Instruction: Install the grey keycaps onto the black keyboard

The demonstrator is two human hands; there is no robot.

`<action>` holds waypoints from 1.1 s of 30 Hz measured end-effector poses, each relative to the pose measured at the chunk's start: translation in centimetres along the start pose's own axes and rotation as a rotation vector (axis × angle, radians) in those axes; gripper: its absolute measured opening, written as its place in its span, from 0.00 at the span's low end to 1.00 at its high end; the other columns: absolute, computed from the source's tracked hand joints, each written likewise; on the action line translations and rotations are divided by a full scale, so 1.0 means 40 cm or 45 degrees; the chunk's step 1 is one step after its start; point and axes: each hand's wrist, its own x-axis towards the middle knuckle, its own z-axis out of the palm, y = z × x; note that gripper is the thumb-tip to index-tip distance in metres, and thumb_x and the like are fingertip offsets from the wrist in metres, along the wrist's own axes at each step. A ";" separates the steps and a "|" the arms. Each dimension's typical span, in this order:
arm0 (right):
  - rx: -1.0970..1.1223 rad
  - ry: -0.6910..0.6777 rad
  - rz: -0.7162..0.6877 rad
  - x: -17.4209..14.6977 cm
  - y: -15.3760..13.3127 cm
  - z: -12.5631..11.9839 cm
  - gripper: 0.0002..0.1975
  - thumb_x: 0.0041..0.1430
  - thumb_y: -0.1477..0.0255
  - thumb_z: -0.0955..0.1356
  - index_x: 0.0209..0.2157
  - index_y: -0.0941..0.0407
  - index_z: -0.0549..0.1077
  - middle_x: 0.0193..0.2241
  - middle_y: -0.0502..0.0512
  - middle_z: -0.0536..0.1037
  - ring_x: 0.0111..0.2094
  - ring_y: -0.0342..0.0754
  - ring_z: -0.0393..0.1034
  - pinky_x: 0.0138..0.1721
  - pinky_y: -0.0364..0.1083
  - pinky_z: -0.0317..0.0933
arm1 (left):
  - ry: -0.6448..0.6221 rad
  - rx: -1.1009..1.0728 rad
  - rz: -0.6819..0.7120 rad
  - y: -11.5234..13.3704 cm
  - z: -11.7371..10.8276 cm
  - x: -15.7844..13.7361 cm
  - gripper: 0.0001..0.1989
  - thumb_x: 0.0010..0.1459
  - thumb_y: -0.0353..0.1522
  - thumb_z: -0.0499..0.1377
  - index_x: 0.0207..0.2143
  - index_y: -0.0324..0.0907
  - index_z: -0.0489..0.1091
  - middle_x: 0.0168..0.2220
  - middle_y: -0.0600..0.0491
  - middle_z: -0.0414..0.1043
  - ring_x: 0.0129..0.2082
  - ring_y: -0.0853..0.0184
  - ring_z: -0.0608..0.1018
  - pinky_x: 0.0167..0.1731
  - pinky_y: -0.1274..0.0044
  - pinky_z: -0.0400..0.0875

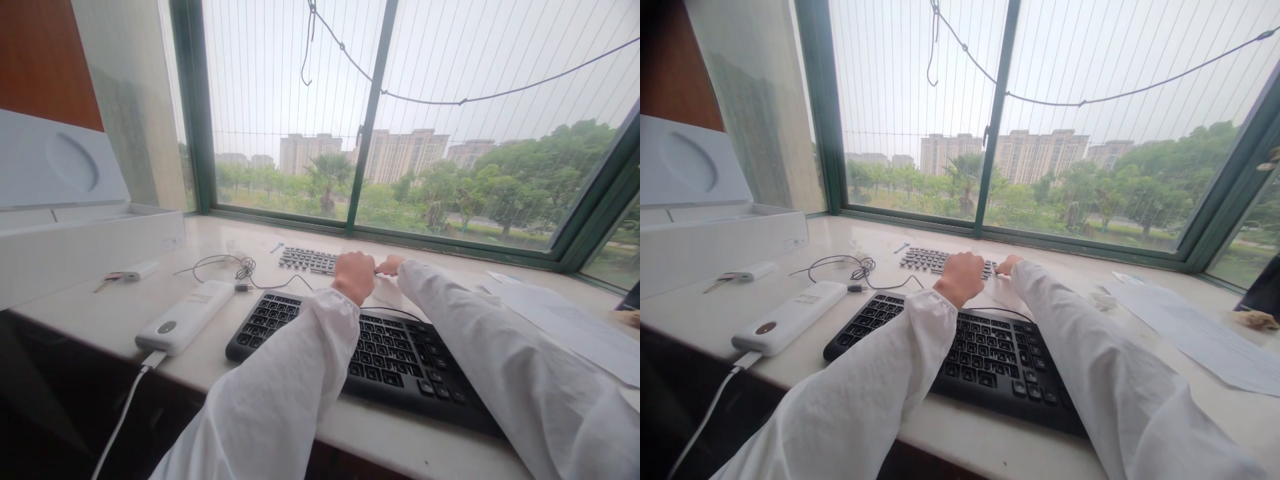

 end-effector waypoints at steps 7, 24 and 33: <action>0.164 0.111 -0.189 -0.108 0.094 -0.061 0.20 0.54 0.57 0.69 0.35 0.61 0.80 0.33 0.58 0.79 0.36 0.48 0.71 0.35 0.44 0.60 | -0.099 -0.121 0.065 0.004 -0.001 0.000 0.18 0.56 0.36 0.58 0.48 0.38 0.73 0.46 0.40 0.74 0.48 0.56 0.75 0.47 0.70 0.69; 0.762 -0.240 -0.539 -0.479 0.257 0.004 0.25 0.45 0.47 0.69 0.21 0.58 0.72 0.20 0.47 0.63 0.25 0.42 0.51 0.28 0.45 0.43 | -0.411 -0.800 0.877 0.049 0.011 -0.015 0.18 0.50 0.43 0.65 0.41 0.45 0.77 0.38 0.54 0.79 0.38 0.67 0.78 0.40 0.76 0.68; 0.600 -0.247 -0.545 -0.508 0.263 -0.006 0.24 0.52 0.52 0.68 0.15 0.56 0.65 0.16 0.46 0.54 0.22 0.41 0.46 0.26 0.45 0.40 | -0.566 -0.571 0.783 0.085 -0.045 -0.039 0.17 0.50 0.44 0.64 0.40 0.47 0.78 0.35 0.57 0.79 0.30 0.72 0.74 0.36 0.79 0.65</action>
